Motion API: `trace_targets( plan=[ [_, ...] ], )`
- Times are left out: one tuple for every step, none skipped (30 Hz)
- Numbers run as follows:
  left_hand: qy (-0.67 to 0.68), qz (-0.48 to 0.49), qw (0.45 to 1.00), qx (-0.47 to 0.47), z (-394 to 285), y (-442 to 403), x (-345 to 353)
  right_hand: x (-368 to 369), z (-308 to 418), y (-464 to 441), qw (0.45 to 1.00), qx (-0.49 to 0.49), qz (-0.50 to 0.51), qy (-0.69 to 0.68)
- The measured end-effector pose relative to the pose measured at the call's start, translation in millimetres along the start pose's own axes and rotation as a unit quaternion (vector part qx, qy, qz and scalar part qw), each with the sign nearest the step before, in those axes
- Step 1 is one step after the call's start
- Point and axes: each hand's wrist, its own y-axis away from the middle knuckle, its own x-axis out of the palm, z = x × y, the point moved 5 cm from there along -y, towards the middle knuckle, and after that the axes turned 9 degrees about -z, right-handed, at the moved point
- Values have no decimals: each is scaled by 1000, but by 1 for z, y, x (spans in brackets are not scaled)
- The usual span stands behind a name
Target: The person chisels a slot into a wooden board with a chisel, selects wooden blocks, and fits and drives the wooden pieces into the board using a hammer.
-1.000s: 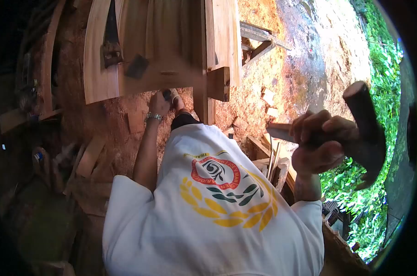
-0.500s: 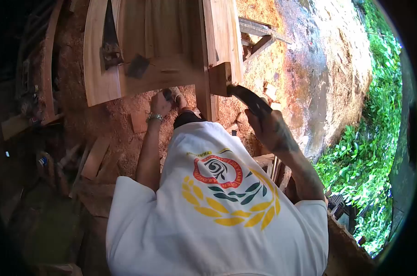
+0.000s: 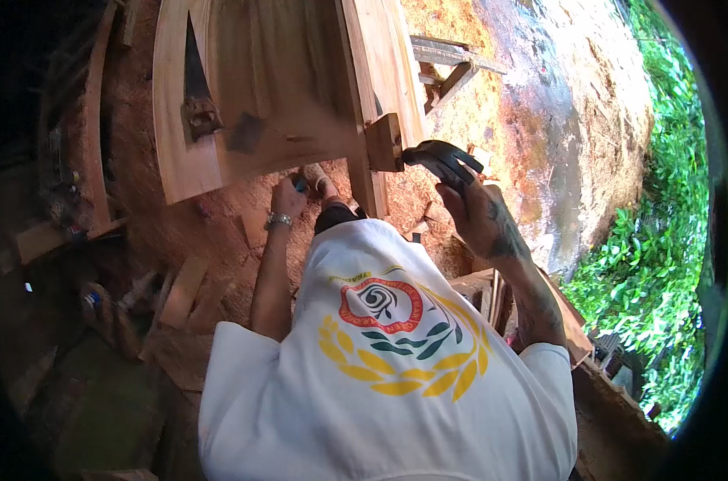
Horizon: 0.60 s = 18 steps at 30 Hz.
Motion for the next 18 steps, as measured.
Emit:
trace_targets(
  plan=[
    [4,6,1000,14,-3,3,-2,-1,-1,2,999,-11,-37,-5],
    [9,13,1000,27,-9,7,-7,0,-6,5,997,-19,-75,-11],
    [-9,5,1000,29,-10,6,-8,2,-13,7,993,-27,-116,-17],
    [-27,-3,999,33,-8,3,-6,9,-29,8,988,-17,-149,-44],
    [-47,-11,998,36,-4,1,-3,15,-45,10,980,-8,-183,-72],
    [-61,-13,996,57,-4,-1,0,23,-61,15,977,36,-197,-76],
    [-87,-15,993,82,-3,-3,2,35,-82,22,971,82,-209,-81],
    [-112,-15,988,107,-4,-5,2,55,-118,29,967,116,-215,-68],
    [-137,-13,981,134,-7,-9,1,78,-152,41,967,154,-201,-36],
    [-166,54,975,139,-12,-17,2,100,-185,54,964,193,-185,-5],
    [-193,18,962,190,-16,-29,2,124,-216,70,958,233,-168,24],
    [-219,-16,945,242,-13,-41,7,150,-245,91,950,263,-167,21],
    [-242,-47,923,295,-15,-51,8,181,-270,117,941,294,-165,16],
    [-290,4,913,287,-22,-66,6,203,-283,143,932,325,-162,11],
    [-338,53,898,277,-38,-83,1,215,-283,166,924,346,-162,15],
    [-384,99,878,268,-50,-102,0,229,-280,188,915,368,-162,21],
    [-376,103,874,291,-60,-120,1,242,-279,207,900,401,-173,4],
    [-366,110,869,314,-66,-140,2,255,-278,225,882,433,-185,-13]
  ],
)
